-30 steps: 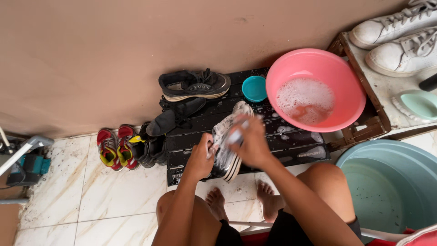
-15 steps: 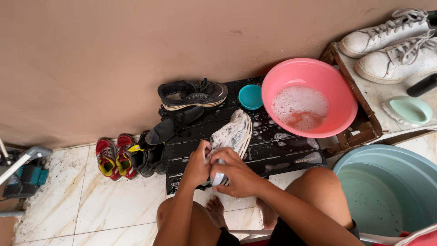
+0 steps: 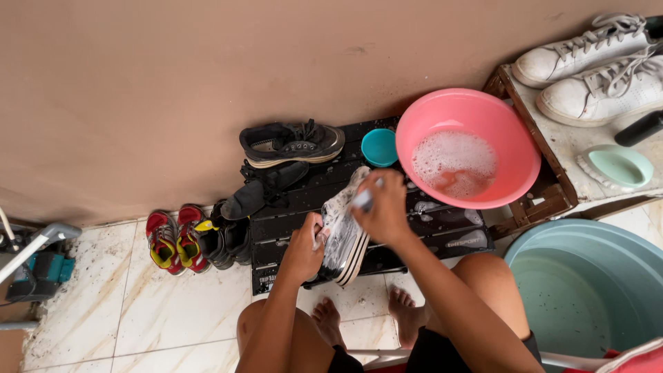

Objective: The person scrubs a black sneaker with a brush and soapy water, focusing on the sole and sides. They repeatedly dip the brush into a pink basin of soapy water and continue scrubbing the shoe while sitting on the floor.

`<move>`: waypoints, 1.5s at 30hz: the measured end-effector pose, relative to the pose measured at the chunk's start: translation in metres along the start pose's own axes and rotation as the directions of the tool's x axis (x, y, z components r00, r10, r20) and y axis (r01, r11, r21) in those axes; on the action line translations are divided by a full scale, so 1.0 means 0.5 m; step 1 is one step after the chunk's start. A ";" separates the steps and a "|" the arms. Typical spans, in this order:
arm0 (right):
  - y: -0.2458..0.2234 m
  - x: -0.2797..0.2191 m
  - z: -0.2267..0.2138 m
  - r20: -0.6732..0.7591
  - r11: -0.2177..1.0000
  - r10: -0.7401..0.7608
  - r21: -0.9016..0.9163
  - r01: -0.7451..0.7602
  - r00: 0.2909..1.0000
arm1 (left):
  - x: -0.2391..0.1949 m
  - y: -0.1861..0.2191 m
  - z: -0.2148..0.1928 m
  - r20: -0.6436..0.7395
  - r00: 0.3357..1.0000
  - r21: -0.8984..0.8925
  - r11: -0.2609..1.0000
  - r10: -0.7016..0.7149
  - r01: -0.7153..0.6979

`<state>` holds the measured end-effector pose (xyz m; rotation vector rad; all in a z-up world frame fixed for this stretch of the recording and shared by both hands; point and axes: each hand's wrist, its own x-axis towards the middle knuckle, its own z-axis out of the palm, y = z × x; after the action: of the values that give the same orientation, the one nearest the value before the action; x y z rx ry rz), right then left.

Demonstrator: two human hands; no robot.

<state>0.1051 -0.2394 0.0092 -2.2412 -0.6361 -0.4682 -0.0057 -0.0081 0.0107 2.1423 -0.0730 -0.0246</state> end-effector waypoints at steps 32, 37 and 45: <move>0.094 0.015 -0.196 0.128 0.842 0.327 0.411 -0.350 0.937 | -0.030 0.063 -0.015 0.185 0.948 0.210 0.953 -0.257 0.217; 0.026 -0.045 -0.110 0.292 0.871 0.164 0.405 -0.278 0.942 | -0.029 0.068 0.011 0.142 0.976 0.254 0.959 -0.166 0.126; 0.057 -0.048 -0.071 0.329 0.795 0.377 0.365 -0.485 0.866 | -0.028 0.081 0.008 0.003 0.982 0.212 0.960 -0.187 0.182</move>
<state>0.0972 -0.2901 0.0041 -1.9278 -0.2798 0.1770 -0.0216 -0.0323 0.0424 2.3549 0.1161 -0.1572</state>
